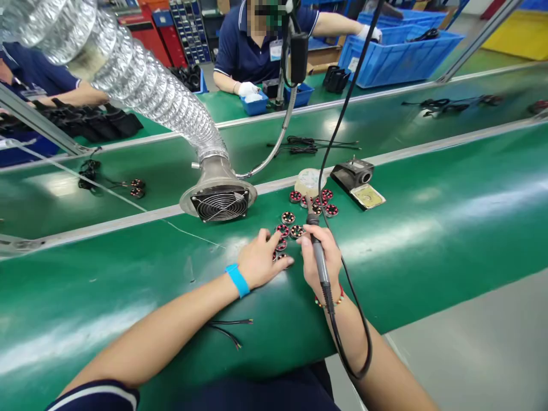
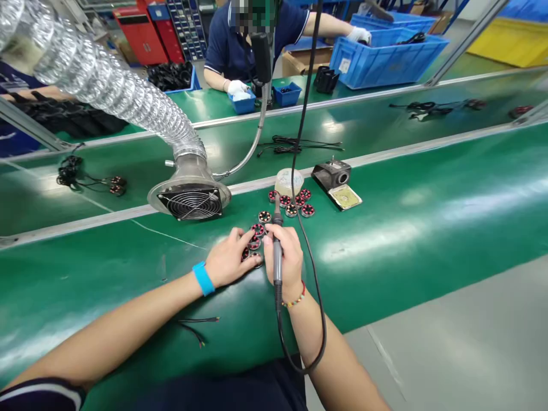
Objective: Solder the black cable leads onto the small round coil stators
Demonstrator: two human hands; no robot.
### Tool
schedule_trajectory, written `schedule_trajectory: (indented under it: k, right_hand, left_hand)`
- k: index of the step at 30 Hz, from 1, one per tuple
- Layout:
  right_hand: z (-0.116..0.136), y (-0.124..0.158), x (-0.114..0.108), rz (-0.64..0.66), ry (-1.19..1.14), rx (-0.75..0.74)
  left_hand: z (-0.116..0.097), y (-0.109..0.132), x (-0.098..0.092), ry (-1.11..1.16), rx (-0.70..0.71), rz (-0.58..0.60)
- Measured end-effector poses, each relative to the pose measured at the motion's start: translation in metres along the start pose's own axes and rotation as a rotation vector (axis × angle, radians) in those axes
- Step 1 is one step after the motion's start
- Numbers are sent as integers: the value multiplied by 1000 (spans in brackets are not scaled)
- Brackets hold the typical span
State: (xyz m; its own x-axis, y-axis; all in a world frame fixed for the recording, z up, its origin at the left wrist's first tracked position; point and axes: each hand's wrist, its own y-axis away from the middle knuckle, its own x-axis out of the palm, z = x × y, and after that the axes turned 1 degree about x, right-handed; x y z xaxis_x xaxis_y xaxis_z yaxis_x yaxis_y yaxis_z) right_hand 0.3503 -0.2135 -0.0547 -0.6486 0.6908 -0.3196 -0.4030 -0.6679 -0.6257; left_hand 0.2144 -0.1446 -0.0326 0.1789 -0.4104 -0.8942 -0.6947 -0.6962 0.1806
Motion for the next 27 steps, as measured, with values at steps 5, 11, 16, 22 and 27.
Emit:
schedule_trajectory:
  k: [5,11,16,22,27]
  right_hand:
    - [-4,-5,-3,1,46,28]
    - [11,-8,-6,397,59,-4]
    - [32,3,-1,779,272,-161]
    - [37,28,27,775,427,-174]
    - [31,38,42,806,220,-295]
  left_hand:
    - [28,-6,-23,327,-34,-107]
    - [76,41,-33,534,-224,31]
    - [81,72,-28,824,-386,171]
    - [89,70,-27,833,-305,69]
    - [104,67,-17,901,-324,-6]
